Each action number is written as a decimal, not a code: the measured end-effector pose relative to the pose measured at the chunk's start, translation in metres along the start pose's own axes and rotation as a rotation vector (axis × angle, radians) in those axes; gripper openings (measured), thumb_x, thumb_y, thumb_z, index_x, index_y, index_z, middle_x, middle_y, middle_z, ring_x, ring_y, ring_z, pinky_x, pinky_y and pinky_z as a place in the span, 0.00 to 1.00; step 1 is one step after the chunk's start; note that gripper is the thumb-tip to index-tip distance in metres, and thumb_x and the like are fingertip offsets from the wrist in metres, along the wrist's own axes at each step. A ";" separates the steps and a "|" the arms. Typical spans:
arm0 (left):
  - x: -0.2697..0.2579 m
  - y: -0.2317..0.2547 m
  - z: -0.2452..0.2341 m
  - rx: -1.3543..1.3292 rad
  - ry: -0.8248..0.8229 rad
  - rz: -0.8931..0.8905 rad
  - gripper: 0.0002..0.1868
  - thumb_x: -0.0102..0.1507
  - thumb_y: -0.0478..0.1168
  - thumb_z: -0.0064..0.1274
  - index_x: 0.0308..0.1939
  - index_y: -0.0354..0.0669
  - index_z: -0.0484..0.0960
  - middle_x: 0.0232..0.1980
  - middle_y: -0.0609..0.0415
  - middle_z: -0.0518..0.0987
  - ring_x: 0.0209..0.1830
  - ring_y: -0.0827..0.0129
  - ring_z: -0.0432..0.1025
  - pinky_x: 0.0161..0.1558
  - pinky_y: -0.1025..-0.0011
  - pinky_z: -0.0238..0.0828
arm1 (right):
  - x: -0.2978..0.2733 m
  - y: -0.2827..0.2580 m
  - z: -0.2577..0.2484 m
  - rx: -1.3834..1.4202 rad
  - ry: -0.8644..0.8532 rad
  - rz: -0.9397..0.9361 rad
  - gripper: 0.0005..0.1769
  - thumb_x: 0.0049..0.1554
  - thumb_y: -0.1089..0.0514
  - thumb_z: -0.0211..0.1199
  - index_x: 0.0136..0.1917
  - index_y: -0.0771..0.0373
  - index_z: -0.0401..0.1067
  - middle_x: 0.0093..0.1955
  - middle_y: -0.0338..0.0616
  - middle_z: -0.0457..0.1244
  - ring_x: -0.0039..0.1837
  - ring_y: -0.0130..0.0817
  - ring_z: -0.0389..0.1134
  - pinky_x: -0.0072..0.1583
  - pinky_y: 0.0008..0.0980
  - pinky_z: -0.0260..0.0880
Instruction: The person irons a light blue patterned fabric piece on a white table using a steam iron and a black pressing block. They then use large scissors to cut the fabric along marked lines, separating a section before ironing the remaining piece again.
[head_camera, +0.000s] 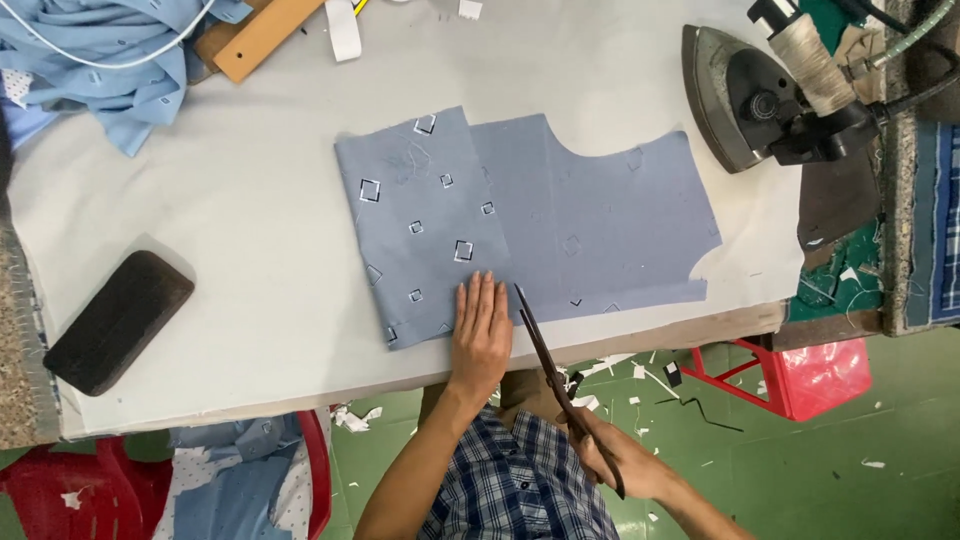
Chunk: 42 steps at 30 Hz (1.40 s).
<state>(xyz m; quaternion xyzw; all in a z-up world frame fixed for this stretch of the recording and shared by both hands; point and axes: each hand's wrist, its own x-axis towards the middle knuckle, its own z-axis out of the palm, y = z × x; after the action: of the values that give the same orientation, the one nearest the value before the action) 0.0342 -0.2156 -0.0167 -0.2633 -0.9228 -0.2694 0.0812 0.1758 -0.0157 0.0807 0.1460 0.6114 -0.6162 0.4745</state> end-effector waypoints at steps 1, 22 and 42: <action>-0.001 -0.002 0.006 -0.006 -0.002 -0.005 0.26 0.63 0.25 0.60 0.64 0.23 0.72 0.71 0.28 0.65 0.75 0.37 0.58 0.75 0.41 0.54 | 0.000 -0.002 0.001 -0.001 0.001 0.008 0.37 0.60 0.31 0.46 0.69 0.59 0.61 0.33 0.32 0.51 0.31 0.23 0.53 0.34 0.26 0.67; -0.009 -0.010 0.017 -0.131 0.184 0.092 0.12 0.61 0.24 0.65 0.48 0.31 0.85 0.62 0.32 0.76 0.67 0.36 0.67 0.67 0.32 0.61 | 0.040 0.002 0.026 -0.086 0.135 0.001 0.41 0.56 0.24 0.41 0.63 0.60 0.59 0.29 0.29 0.53 0.28 0.21 0.54 0.30 0.25 0.63; -0.004 -0.011 0.008 -0.188 0.162 0.101 0.09 0.65 0.24 0.58 0.49 0.28 0.83 0.62 0.31 0.75 0.68 0.33 0.65 0.67 0.28 0.59 | 0.044 -0.013 0.025 -0.193 0.210 0.079 0.41 0.56 0.25 0.36 0.66 0.57 0.60 0.27 0.31 0.51 0.26 0.22 0.49 0.30 0.29 0.55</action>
<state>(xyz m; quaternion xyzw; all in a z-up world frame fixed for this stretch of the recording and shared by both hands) 0.0316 -0.2209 -0.0299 -0.2932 -0.8694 -0.3708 0.1438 0.1535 -0.0580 0.0601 0.1872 0.7080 -0.5166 0.4437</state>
